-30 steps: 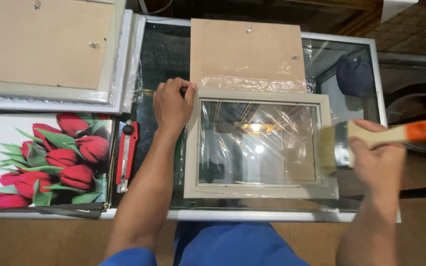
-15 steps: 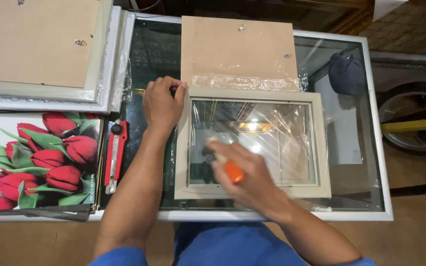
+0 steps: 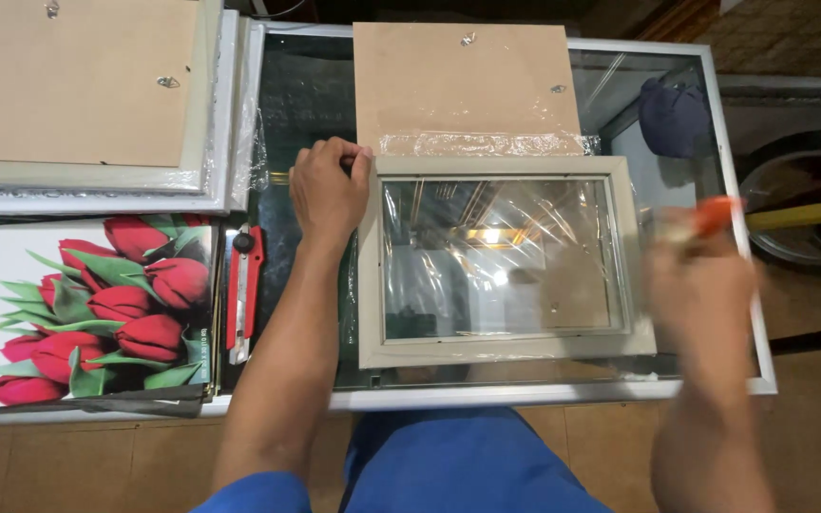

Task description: Clean the glass surface of a picture frame using a brush and a cloth.

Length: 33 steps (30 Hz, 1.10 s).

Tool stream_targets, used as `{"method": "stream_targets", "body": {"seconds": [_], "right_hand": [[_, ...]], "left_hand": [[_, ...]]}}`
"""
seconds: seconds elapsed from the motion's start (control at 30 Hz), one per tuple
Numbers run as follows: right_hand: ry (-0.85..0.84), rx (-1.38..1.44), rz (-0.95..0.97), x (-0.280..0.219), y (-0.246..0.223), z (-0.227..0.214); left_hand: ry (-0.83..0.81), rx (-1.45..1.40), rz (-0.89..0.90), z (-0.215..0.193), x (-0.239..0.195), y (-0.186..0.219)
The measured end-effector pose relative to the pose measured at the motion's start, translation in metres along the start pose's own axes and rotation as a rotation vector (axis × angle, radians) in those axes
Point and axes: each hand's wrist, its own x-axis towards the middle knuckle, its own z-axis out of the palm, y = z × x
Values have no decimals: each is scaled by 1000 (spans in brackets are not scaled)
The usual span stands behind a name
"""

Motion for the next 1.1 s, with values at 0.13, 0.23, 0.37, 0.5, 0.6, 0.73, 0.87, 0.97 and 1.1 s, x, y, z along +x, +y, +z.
{"method": "stream_targets", "body": {"seconds": [0.13,0.23,0.37,0.5,0.6,0.73,0.87,0.97,1.1], "right_hand": [[-286,66,92,-40,-73,68],[-253,442,-788,-75,-107,95],[-524,942,-471,-75,-104,93],[-412,807,-151,-22,-16,62],[-334,574,38,15,63,17],[17,162,-71,25,64,-8],[-62,93,169,12,-35,37],[-255,287,-274,-29,-107,57],[-588,673,-604,-62,-138,79]], "left_hand": [[-2,19,-8,3,1,-4],[7,11,-7,3,1,-4],[3,21,-9,4,1,-5],[-15,14,-15,0,2,-3],[80,14,38,-9,-1,14],[69,32,31,-6,-2,12],[26,21,7,-1,0,4],[-7,17,-11,3,2,-2],[2,31,-7,7,3,-7]]}}
